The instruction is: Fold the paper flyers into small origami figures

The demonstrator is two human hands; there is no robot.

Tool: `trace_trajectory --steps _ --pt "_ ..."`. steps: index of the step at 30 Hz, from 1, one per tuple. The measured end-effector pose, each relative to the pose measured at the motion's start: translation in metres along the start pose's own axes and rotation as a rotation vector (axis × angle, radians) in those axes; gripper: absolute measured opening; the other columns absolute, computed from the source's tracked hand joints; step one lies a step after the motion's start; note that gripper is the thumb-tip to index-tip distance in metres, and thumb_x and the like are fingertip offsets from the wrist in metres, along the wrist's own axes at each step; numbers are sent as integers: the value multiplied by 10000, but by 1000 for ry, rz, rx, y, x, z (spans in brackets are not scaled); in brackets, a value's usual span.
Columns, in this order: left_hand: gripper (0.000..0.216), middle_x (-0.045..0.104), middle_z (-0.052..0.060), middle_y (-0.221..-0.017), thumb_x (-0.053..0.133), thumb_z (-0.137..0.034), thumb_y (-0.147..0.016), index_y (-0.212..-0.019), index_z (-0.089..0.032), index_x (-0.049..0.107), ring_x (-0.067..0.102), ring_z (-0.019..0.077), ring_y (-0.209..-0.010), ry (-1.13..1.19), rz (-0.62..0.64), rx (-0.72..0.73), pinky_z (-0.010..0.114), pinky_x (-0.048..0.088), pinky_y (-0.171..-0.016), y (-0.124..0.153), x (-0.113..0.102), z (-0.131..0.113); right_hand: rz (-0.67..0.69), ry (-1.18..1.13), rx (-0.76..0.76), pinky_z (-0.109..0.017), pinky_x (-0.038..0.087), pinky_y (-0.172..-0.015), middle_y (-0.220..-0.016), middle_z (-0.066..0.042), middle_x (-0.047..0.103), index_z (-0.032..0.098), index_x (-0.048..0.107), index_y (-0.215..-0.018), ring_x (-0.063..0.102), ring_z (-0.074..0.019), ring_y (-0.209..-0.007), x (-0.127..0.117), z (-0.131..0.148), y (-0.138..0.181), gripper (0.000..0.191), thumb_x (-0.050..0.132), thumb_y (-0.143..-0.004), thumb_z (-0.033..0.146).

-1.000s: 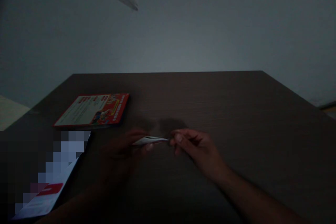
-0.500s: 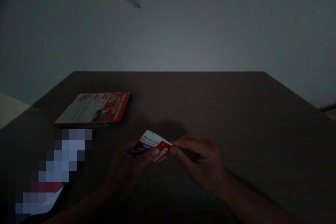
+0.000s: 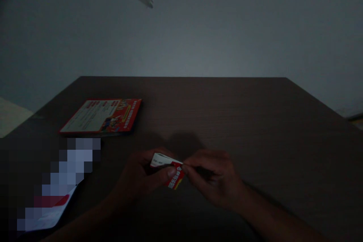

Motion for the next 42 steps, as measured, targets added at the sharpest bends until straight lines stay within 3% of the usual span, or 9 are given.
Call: trace_trajectory --steps 6,20,30,42 --pt "97 617 11 -647 688 -231 -726 -714 -136 675 523 102 -565 -76 -25 202 198 384 -514 1 0 -12 46 -9 -10 -226 449 -515 -672 -32 666 153 665 -812 599 -111 -565 4 1 -1 116 580 -807 75" --pt "90 600 3 -658 680 -240 -747 -737 -153 659 525 104 -569 -90 -63 233 205 391 -518 4 -4 -13 87 5 68 -218 433 -500 -658 -27 667 168 675 -813 588 -106 -539 4 -2 0 113 567 -829 135" --pt "110 634 8 -707 712 -246 -723 -716 -164 640 565 121 -653 68 -126 125 199 456 -572 8 -13 -4 74 -31 92 -216 447 -502 -660 -26 676 162 686 -792 599 -107 -540 2 -6 1 108 586 -817 127" --pt "129 672 2 -582 744 -297 -670 -658 -174 710 578 106 -473 55 -211 -51 165 421 -399 7 -22 2 56 -56 149 -227 469 -514 -686 -45 705 166 700 -787 622 -122 -552 1 -11 1 129 579 -830 167"
Point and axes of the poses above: each hand's wrist, its own y-axis away from the middle knuckle, its own x-axis out of the palm, z = x × y, the point moved 8 cm from there along -y, towards the middle knuckle
